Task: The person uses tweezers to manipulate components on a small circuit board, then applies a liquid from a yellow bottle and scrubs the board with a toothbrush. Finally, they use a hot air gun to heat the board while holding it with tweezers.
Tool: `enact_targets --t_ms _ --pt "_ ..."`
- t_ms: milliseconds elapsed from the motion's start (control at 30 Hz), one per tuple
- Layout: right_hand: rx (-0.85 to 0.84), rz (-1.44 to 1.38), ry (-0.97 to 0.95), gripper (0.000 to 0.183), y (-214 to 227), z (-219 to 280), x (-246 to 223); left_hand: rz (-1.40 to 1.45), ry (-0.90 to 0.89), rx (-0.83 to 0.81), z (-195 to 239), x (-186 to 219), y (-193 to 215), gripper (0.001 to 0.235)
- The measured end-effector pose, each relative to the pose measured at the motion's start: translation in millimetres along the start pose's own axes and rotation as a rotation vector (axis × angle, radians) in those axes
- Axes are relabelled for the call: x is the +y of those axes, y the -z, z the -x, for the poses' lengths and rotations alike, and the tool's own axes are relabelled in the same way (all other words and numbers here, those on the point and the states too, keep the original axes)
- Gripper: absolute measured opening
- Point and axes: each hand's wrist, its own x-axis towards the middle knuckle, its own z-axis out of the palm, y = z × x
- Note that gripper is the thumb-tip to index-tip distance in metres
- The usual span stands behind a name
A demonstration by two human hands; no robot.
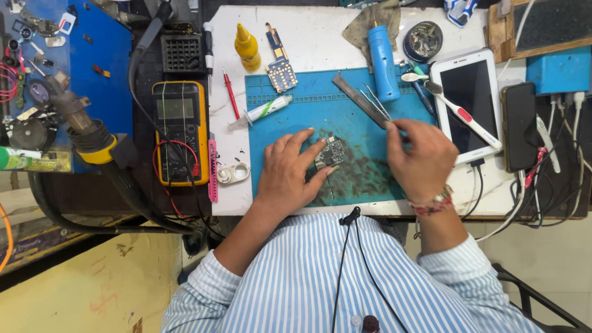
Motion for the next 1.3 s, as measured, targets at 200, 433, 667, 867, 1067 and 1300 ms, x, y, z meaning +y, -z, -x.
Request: enact_targets --t_ms 200,433,667,867,1067,1300 --pt "0.082 -0.393 -0.144 0.009 15.1 13.4 -5.8 -0.011 0.008 -0.001 1.0 -0.3 -1.5 0.052" --pt "-0.002 -0.293 -0.054 0.011 -4.4 21.2 -16.1 -0.055 0.009 0.049 2.8 2.6 -3.1 0.049" --pt "-0.007 -0.499 -0.182 0.017 -31.1 40.2 -10.8 0.068 -0.048 0.057 8.1 -0.2 -1.1 0.057" --pt "-0.053 -0.6 -0.188 0.018 -29.7 41.1 -8.1 -0.006 -0.064 0.585 68.3 -27.9 37.9 0.042" --pt "-0.174 -0.291 0.178 0.057 -21.4 26.1 -24.7 -0.362 0.403 0.921 117.1 -112.2 82.1 0.043" --pt "-0.237 -0.195 0.227 0.055 -22.1 21.2 -35.0 -0.371 0.47 0.805 140.7 -136.3 84.2 0.035"
